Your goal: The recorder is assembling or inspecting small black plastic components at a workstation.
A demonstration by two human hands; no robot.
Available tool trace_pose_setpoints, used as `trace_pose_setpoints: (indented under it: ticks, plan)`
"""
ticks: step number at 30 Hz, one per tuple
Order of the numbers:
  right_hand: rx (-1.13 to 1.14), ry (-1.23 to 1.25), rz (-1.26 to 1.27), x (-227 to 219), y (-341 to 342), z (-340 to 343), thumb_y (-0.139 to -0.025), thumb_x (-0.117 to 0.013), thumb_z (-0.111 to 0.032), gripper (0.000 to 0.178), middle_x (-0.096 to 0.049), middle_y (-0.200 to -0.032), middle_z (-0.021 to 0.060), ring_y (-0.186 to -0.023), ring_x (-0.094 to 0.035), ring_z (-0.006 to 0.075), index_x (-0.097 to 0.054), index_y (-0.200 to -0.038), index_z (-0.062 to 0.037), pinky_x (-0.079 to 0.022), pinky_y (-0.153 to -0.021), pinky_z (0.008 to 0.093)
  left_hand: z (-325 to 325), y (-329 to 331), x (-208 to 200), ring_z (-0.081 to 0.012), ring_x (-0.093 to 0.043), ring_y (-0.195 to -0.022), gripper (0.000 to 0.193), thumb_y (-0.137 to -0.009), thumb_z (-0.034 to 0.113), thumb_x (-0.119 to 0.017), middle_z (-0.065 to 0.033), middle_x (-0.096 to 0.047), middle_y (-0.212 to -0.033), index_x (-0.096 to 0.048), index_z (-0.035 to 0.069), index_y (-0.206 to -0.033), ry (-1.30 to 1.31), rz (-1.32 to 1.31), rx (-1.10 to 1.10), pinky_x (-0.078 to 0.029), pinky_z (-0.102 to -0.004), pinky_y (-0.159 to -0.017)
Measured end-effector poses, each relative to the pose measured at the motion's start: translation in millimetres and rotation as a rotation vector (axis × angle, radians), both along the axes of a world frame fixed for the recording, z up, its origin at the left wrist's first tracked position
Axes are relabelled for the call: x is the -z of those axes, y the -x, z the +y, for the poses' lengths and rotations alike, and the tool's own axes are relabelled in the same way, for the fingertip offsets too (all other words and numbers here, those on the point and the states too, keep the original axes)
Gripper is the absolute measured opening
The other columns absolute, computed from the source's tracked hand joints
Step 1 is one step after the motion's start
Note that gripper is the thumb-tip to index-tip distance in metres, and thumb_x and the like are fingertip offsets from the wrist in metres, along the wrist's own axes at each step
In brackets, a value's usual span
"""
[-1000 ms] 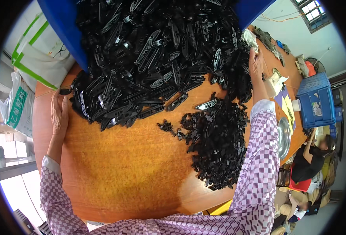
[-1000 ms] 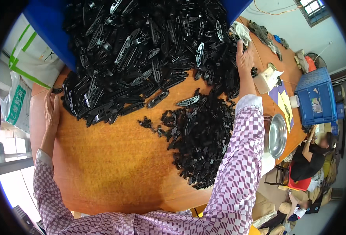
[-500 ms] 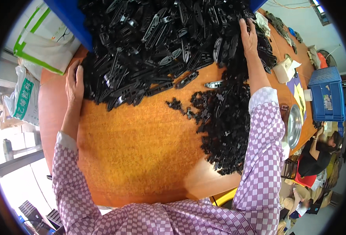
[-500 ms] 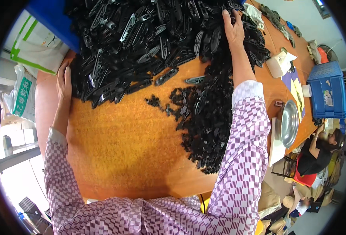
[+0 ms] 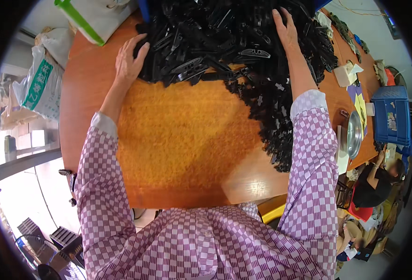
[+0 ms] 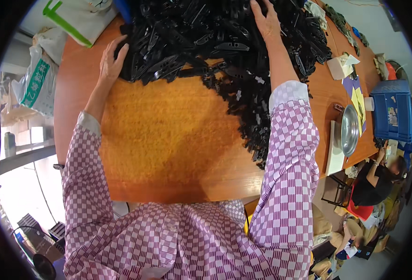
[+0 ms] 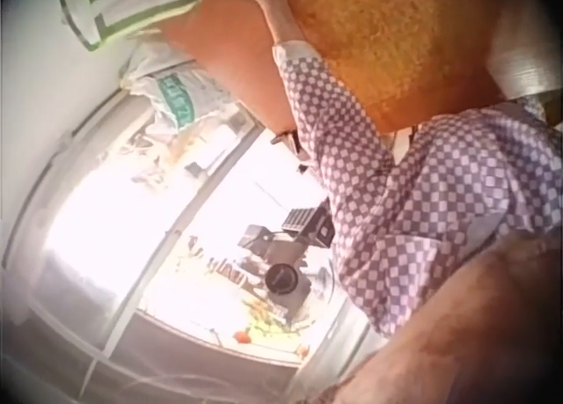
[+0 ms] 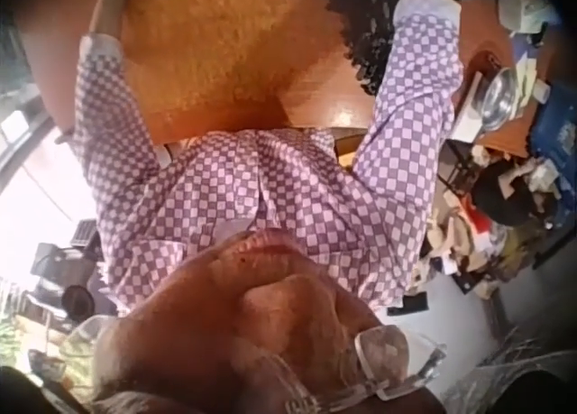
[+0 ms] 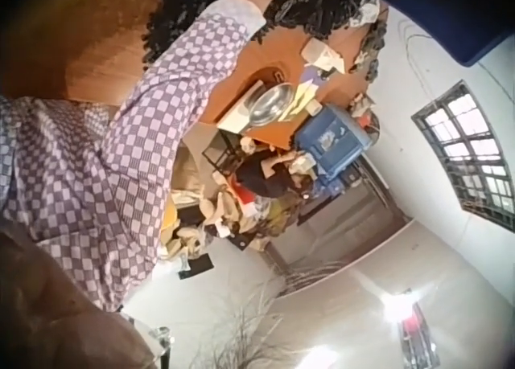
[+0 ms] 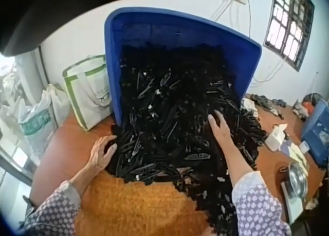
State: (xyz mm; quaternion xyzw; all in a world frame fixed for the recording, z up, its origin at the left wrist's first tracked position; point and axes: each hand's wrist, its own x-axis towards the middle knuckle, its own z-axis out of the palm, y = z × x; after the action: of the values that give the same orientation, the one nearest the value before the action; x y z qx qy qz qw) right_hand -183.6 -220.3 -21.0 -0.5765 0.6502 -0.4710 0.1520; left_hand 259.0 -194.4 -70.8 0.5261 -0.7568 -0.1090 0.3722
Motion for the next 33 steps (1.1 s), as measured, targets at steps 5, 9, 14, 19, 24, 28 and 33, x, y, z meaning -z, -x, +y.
trace_pose_setpoints:
  ticks: [5, 9, 14, 19, 24, 28, 33]
  plan:
    - [-0.09, 0.09, 0.168, 12, -48, 1, -0.088, -0.059, -0.047, 0.063, -0.051, -0.131, 0.0218, -0.123, -0.048, 0.0347, -0.043, -0.136, -0.0091, -0.036, -0.102, 0.0375, 21, 9, 4, -0.0309, -0.053, -0.112, 0.031, -0.089, 0.034, -0.056, -0.0096, -0.061, -0.115, -0.064, 0.014, -0.11, 0.019, -0.022, 0.036, -0.039, -0.0402, -0.096]
    - [-0.035, 0.033, 0.247, 5, -83, 17, -0.087, -0.058, -0.049, 0.062, -0.053, -0.128, 0.0211, -0.116, -0.052, 0.0373, -0.046, -0.133, -0.0084, -0.036, -0.102, 0.0419, 47, 10, 6, -0.03, -0.051, -0.114, 0.032, -0.089, 0.036, -0.056, -0.0083, -0.06, -0.116, -0.064, 0.013, -0.11, 0.004, 0.038, 0.041, -0.037, -0.041, -0.098]
    - [-0.058, 0.053, 0.347, 13, -111, 32, -0.088, -0.056, -0.049, 0.06, -0.057, -0.123, 0.0179, -0.114, -0.052, 0.0376, -0.048, -0.131, -0.0085, -0.035, -0.101, 0.0447, 76, 5, 6, -0.0314, -0.053, -0.111, 0.032, -0.09, 0.035, -0.056, -0.0096, -0.061, -0.115, -0.062, 0.011, -0.11, 0.063, 0.008, 0.04, -0.039, -0.0404, -0.095]
    - [-0.155, 0.155, 0.363, 13, -136, 53, -0.088, -0.056, -0.047, 0.056, -0.057, -0.123, 0.0169, -0.116, -0.05, 0.0379, -0.052, -0.127, -0.0061, -0.033, -0.101, 0.0484, 114, -1, 0, -0.0326, -0.049, -0.117, 0.038, -0.09, 0.041, -0.055, -0.0091, -0.058, -0.121, -0.061, 0.011, -0.112, -0.058, 0.031, 0.003, -0.034, -0.0431, -0.1]
    - [-0.172, 0.191, 0.404, 10, -160, 72, -0.089, -0.056, -0.046, 0.056, -0.057, -0.12, 0.0213, -0.114, -0.05, 0.0394, -0.051, -0.126, -0.0043, -0.033, -0.101, 0.0484, 151, 1, -9, -0.0331, -0.05, -0.115, 0.037, -0.089, 0.035, -0.058, -0.0135, -0.059, -0.117, -0.058, 0.009, -0.116, 0.013, -0.042, -0.098, -0.036, -0.0422, -0.098]
    - [-0.305, -0.03, 0.427, -8, -172, 104, -0.088, -0.055, -0.049, 0.06, -0.041, -0.138, 0.018, -0.127, -0.033, 0.0445, -0.045, -0.135, -0.0119, -0.033, -0.102, 0.0537, 184, 18, -24, -0.0291, -0.045, -0.118, 0.039, -0.083, 0.029, -0.065, -0.0102, -0.055, -0.118, -0.057, 0.013, -0.117, 0.249, -0.097, -0.209, -0.028, -0.0459, -0.101]
    - [-0.233, 0.256, 0.567, -33, -166, 163, -0.086, -0.061, -0.037, 0.048, -0.045, -0.127, 0.0133, -0.119, -0.039, 0.0361, -0.05, -0.125, -0.0118, -0.038, -0.095, 0.0471, 207, 80, -52, -0.0198, -0.051, -0.104, 0.025, -0.075, 0.015, -0.066, -0.002, -0.057, -0.103, -0.062, 0.013, -0.1, 0.379, -0.185, 0.326, -0.032, -0.0424, -0.094]
